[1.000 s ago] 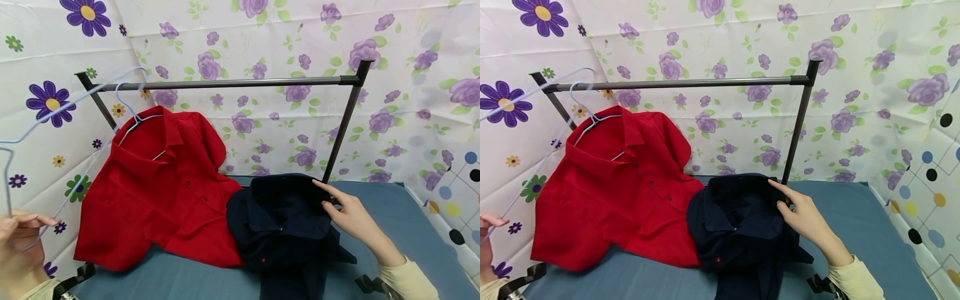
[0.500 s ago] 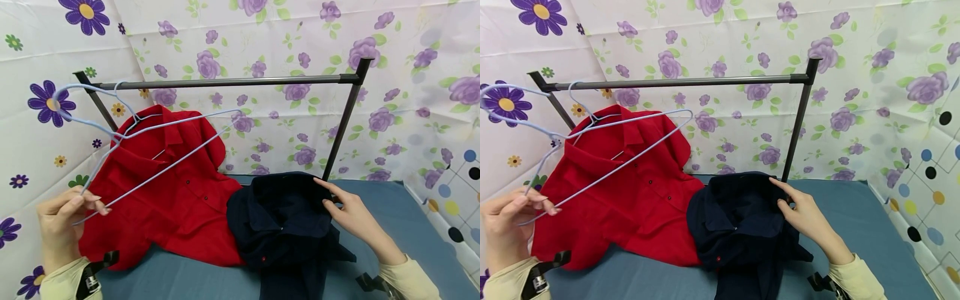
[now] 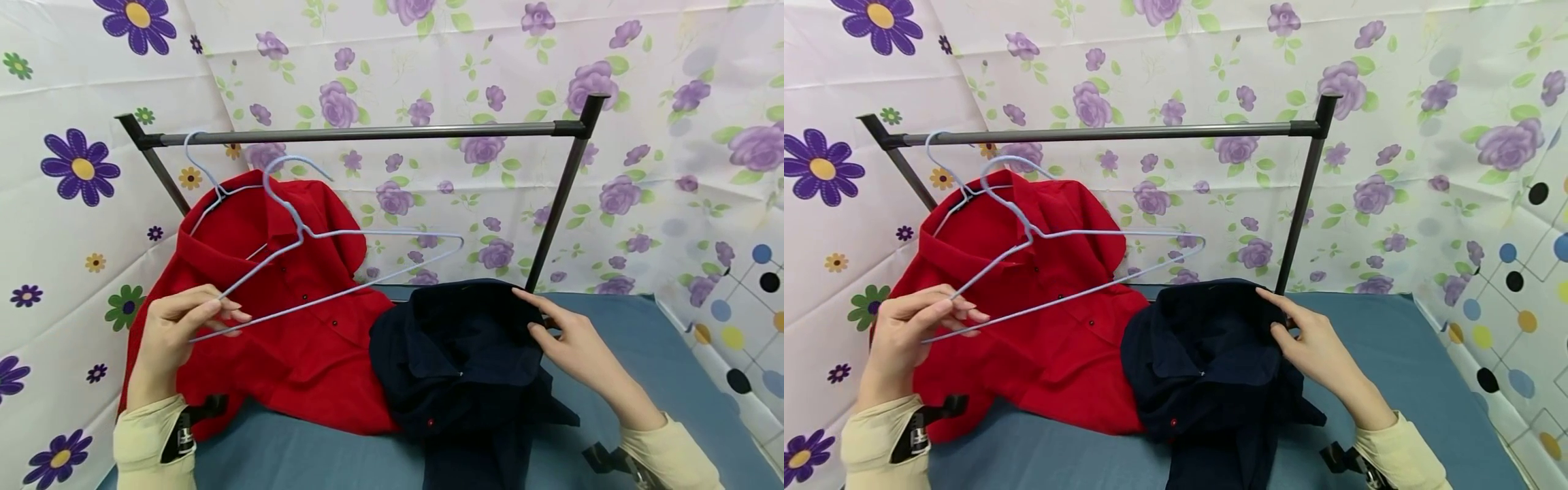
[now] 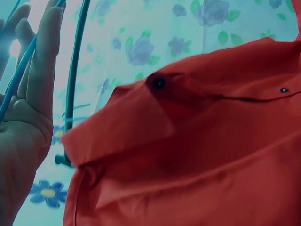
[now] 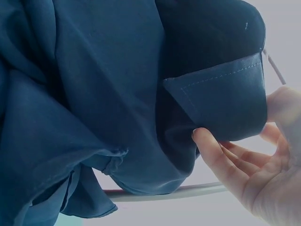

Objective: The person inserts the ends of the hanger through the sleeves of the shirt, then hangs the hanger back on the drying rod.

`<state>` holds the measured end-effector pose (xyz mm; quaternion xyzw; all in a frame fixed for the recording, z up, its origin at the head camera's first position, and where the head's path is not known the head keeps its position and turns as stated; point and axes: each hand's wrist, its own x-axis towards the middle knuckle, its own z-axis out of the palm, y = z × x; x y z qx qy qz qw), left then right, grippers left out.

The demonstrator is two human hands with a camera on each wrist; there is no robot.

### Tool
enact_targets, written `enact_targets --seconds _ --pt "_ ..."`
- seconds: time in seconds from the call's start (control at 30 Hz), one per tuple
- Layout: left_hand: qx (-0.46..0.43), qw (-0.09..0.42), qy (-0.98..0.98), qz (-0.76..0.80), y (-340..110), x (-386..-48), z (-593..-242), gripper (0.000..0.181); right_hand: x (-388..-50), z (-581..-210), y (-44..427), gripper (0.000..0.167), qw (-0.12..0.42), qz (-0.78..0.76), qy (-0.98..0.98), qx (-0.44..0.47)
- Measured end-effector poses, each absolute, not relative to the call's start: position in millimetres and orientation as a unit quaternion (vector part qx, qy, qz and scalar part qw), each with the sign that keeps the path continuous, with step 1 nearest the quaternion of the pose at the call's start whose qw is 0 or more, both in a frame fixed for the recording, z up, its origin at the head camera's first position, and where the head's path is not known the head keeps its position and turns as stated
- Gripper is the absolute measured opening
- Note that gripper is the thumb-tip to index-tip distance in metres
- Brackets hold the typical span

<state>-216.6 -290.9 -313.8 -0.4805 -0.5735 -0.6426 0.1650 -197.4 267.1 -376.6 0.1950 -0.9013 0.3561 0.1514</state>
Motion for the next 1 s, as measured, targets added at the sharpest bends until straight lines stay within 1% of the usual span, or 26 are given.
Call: enact_targets --seconds 0.23,0.37,0.53,0.7,1.0 --pt "-0.461 0.133 -0.640 -0.600 -277 -220 -313 0.034 -196 -374 266 0.054 0.150 0.359 -0.901 0.193" --pt "-0.438 0.118 -0.681 -0.575 -268 -219 -311 0.032 -195 -372 266 0.054 0.149 0.356 -0.903 0.190" --pt "-0.408 0.082 -0.734 -0.537 -255 -220 -309 0.029 -195 -369 266 0.055 0.155 0.352 -0.902 0.196" --pt "-0.382 0.058 -0.779 -0.493 -241 -227 -310 0.024 -195 -366 267 0.055 0.160 0.349 -0.901 0.201" --pt "-0.355 0.005 -0.784 -0.510 -215 -239 -320 0.019 -193 -360 266 0.054 0.165 0.334 -0.905 0.207"
